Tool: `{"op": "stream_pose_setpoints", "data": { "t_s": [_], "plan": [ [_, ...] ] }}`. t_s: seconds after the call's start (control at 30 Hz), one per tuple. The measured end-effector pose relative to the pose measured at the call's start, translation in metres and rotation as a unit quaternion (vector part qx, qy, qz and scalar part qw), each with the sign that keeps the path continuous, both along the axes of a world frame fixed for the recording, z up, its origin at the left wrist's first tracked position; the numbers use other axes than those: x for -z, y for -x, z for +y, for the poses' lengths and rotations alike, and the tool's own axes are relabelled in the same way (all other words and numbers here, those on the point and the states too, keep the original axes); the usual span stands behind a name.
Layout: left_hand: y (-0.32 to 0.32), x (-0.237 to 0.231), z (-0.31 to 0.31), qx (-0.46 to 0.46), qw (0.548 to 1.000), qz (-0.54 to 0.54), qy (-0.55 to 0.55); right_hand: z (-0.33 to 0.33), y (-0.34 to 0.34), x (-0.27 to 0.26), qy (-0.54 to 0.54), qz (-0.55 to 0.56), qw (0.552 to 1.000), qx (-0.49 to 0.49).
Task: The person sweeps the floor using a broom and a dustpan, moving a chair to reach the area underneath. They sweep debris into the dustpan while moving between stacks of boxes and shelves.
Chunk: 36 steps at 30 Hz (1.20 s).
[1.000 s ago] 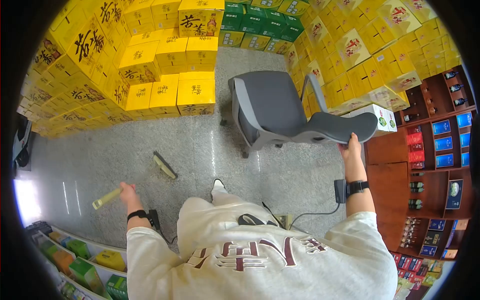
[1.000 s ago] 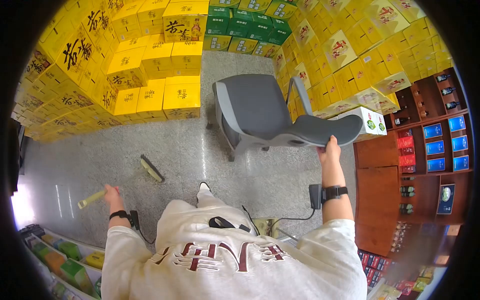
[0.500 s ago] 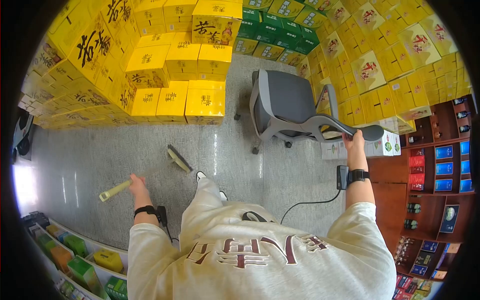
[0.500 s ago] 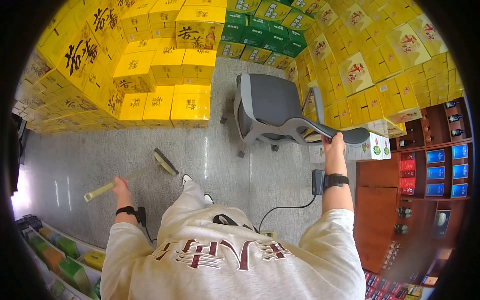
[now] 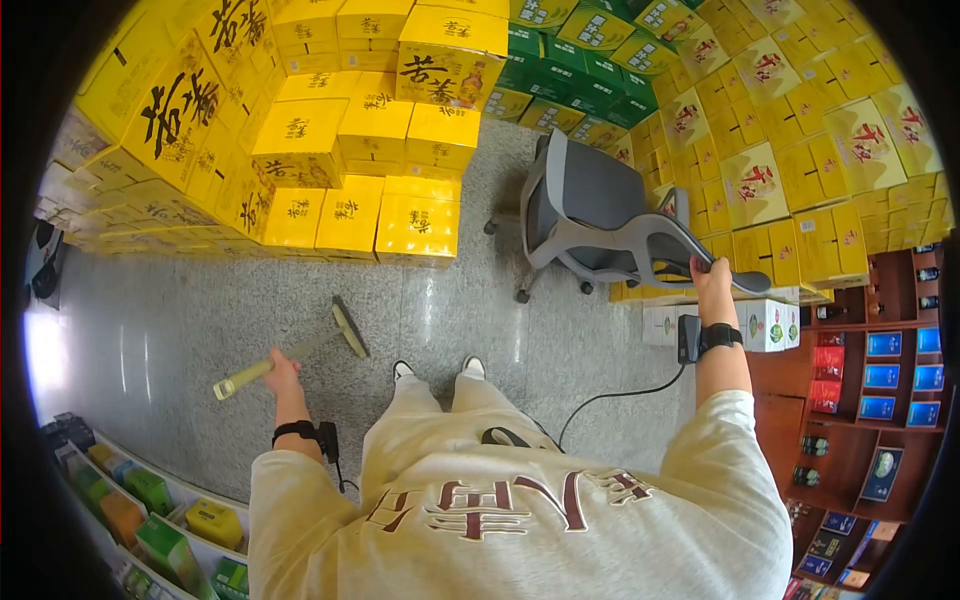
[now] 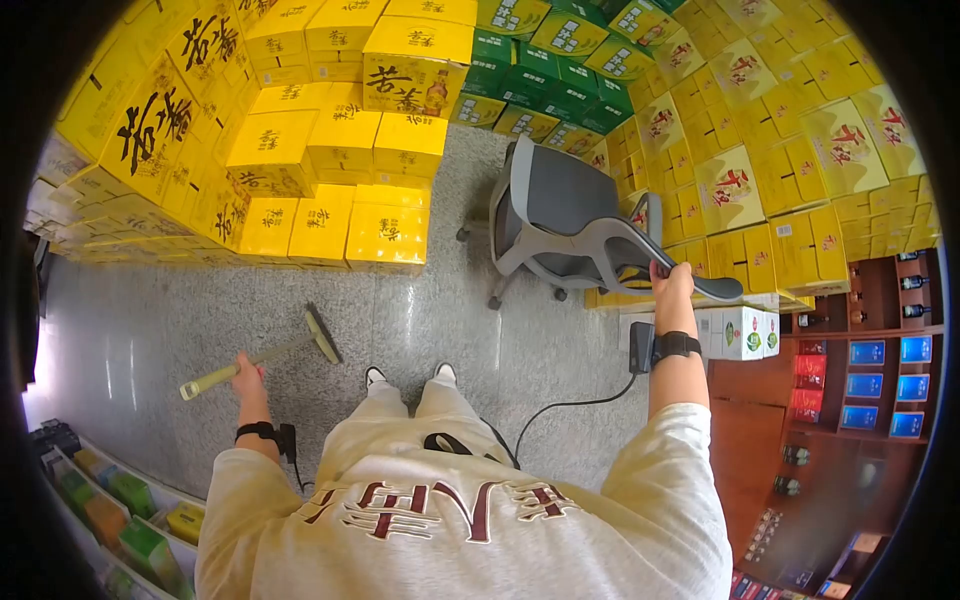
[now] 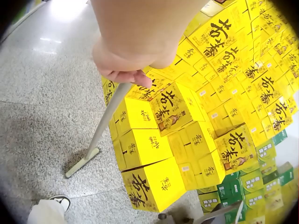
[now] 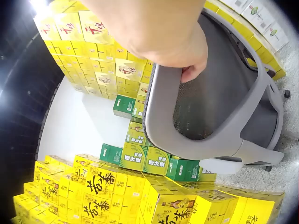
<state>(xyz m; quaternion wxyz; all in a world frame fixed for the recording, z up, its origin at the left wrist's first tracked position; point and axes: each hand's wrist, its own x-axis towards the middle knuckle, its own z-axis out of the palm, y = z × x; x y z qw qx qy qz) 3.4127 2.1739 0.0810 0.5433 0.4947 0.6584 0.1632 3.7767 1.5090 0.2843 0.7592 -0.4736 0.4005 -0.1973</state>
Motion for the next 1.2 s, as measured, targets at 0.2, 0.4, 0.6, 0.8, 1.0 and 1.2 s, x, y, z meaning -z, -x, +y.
{"op": "stream_pose_setpoints", "data": {
  "t_s": [0.2,0.4,0.6,0.8,1.0,1.2],
  "plan": [
    [0.021,0.024,-0.001,0.012,0.991,0.124,-0.040,-0.026,-0.072,0.025,-0.037,-0.055,0.996,-0.061],
    [0.033,-0.022,-0.045,-0.008,0.971,0.203,-0.129,-0.053,-0.146,0.053,0.105,-0.104,0.923,-0.355],
    [0.035,-0.064,-0.102,-0.104,0.978,0.114,-0.137,0.000,-0.169,0.035,-0.116,-0.117,0.951,-0.262],
    [0.055,-0.065,-0.151,-0.130,0.971,0.074,-0.185,-0.017,-0.193,0.044,-0.055,-0.148,0.941,-0.301],
    [0.099,-0.105,-0.235,-0.218,0.959,-0.019,-0.182,0.085,-0.121,0.031,-0.205,-0.017,0.867,-0.454],
    [0.150,-0.106,-0.312,-0.262,0.936,-0.083,-0.222,0.220,-0.019,0.047,-0.183,0.064,0.536,-0.822]
  ]
}}
